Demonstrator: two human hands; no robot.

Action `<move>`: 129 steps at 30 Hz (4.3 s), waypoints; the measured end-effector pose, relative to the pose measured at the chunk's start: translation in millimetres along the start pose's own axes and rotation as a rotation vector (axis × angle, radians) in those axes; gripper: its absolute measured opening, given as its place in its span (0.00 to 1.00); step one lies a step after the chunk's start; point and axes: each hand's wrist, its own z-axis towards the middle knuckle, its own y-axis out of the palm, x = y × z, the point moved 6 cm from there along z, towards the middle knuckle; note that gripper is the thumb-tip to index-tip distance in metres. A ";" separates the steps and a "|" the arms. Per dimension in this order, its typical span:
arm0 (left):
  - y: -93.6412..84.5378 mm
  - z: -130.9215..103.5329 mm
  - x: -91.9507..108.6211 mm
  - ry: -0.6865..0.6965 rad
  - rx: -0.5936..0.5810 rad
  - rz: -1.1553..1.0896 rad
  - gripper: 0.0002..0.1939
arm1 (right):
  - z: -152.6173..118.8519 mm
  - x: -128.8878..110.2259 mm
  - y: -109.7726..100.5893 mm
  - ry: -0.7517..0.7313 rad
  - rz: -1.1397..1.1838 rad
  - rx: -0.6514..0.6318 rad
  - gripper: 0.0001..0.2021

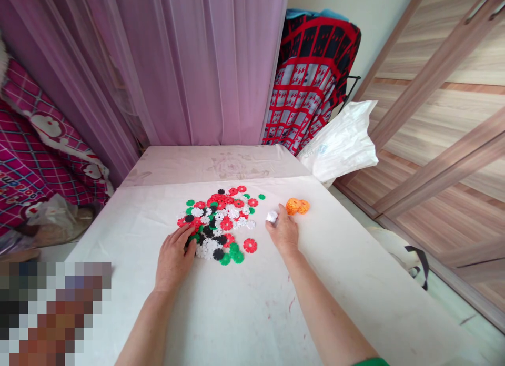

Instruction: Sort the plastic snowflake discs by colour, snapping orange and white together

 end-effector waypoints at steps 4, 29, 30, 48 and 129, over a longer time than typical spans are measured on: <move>-0.3 0.3 1.5 -0.002 -0.010 0.006 0.20 | 3.7 9.9 -3.5 0.026 -0.008 0.082 0.31; -0.5 0.1 -0.6 -0.003 -0.026 0.007 0.22 | -28.9 -4.4 -13.5 -0.132 -0.298 -0.110 0.18; -0.5 0.3 -0.6 -0.004 -0.026 0.006 0.22 | -26.6 -2.6 -13.2 -0.127 -0.303 -0.106 0.17; 0.5 0.5 -2.7 -0.004 -0.021 0.017 0.22 | -5.1 13.0 -10.9 -0.093 -0.285 -0.058 0.18; -0.3 8.8 -12.7 -0.133 0.025 -0.108 0.21 | -6.0 -12.9 18.2 -0.114 0.411 0.100 0.13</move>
